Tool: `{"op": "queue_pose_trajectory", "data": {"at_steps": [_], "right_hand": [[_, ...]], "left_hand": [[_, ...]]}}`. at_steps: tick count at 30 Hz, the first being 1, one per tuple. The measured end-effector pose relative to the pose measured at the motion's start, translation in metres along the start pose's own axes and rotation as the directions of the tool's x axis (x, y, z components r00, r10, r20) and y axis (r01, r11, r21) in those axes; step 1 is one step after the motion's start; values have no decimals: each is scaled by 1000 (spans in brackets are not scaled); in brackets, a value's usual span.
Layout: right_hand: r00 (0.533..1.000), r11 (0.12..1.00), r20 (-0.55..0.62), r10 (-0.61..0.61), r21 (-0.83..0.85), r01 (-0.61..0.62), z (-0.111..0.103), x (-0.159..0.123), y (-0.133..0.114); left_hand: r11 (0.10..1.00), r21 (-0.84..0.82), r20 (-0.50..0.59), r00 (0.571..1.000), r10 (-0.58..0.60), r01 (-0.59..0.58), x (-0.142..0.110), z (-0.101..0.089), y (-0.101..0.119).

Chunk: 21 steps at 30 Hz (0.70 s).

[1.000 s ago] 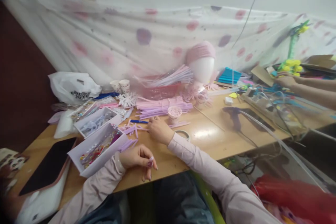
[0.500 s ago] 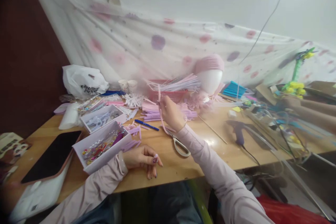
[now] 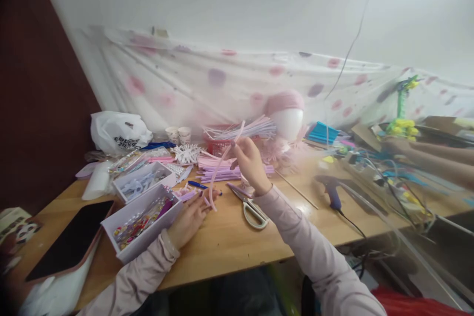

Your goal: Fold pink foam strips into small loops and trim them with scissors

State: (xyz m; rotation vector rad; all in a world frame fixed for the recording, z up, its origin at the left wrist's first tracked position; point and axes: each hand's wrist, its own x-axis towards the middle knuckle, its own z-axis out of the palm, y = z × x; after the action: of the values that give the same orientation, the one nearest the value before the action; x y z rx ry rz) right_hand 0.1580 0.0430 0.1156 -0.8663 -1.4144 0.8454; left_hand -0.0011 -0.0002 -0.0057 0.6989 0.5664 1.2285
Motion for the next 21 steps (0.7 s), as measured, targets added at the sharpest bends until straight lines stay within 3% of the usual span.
{"op": "queue_pose_trajectory", "data": {"at_steps": [5, 8, 10, 12, 15, 19, 21], "right_hand": [[993, 997, -98, -64, 33, 68, 4, -38, 21], [995, 986, -101, -12, 162, 28, 8, -69, 35], [996, 976, 47, 76, 201, -84, 13, -87, 45], [957, 965, 234, 170, 159, -210, 19, -100, 53], [924, 963, 307, 226, 75, -261, 19, -106, 59], [923, 936, 155, 352, -76, -344, -18, -93, 46], [956, 922, 5, 292, -266, -280, -54, -83, 29]], "left_hand": [[993, 63, 106, 988, -110, 104, -11, 3, 3], [969, 133, 129, 965, -227, 210, -16, 1, 6], [936, 246, 177, 937, -300, 252, -19, 0, 6], [897, 363, 231, 908, -349, 253, -21, -1, 5], [854, 453, 264, 876, -404, 257, -23, -3, 4], [850, 440, 220, 883, -414, 289, -23, -7, 6], [855, 417, 204, 885, -418, 308, -22, -8, 8]]}}
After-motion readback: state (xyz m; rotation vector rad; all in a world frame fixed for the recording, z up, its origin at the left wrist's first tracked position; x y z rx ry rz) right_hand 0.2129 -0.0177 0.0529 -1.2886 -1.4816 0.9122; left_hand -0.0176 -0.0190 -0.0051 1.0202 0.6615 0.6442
